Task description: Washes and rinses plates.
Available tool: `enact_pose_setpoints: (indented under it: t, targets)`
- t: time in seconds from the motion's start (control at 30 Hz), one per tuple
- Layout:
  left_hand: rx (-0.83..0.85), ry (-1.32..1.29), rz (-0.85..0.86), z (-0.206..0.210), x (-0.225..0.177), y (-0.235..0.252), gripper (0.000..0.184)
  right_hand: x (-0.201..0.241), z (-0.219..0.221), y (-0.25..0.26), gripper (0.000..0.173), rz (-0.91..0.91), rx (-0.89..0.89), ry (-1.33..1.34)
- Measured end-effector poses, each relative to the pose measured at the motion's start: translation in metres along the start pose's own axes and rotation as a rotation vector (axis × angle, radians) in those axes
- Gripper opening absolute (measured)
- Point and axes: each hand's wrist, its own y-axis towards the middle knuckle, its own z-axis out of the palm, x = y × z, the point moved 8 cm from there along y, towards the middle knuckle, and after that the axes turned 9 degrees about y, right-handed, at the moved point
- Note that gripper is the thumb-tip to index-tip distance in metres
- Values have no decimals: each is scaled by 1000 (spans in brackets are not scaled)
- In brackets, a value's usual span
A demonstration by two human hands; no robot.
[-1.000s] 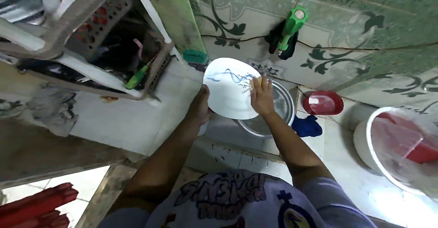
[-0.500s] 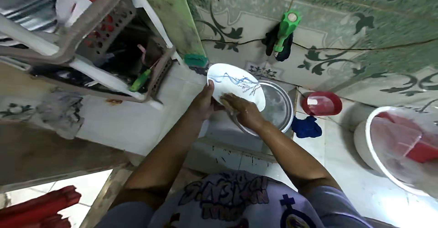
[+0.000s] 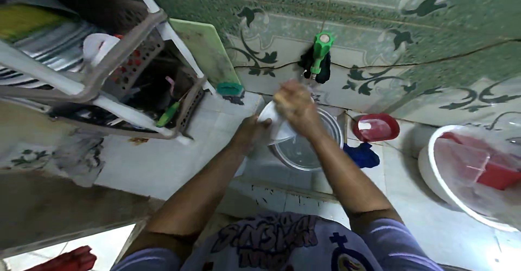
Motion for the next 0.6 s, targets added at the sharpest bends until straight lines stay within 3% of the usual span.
enact_pose_setpoints:
  t: [0.07, 0.13, 0.2, 0.3, 0.37, 0.4, 0.5, 0.6]
  targets:
    - [-29, -69, 70, 14, 2, -2, 18, 4, 45, -17, 30, -31, 60, -67]
    - [-51, -25, 15, 21, 1, -6, 22, -9, 46, -15, 29, -22, -70, -231]
    - [-61, -56, -8, 20, -5, -13, 26, -41, 14, -5, 36, 222, -157, -270]
    - [-88, -224, 65, 3, -12, -27, 24, -113, -40, -29, 45, 714, -391, 42]
    - [-50, -304, 95, -5, -8, -24, 22, -149, -46, -53, 48, 886, -659, 301]
    - [-25, -285, 76, -7, -8, -20, 20, -154, -48, -54, 49, 936, -709, 331]
    - [76, 65, -30, -12, -13, -10, 18, -116, -69, -18, 52, 884, -460, 18]
    - [97, 277, -14, 0, -30, -2, 22, -51, -45, 27, 46, 549, -154, -343]
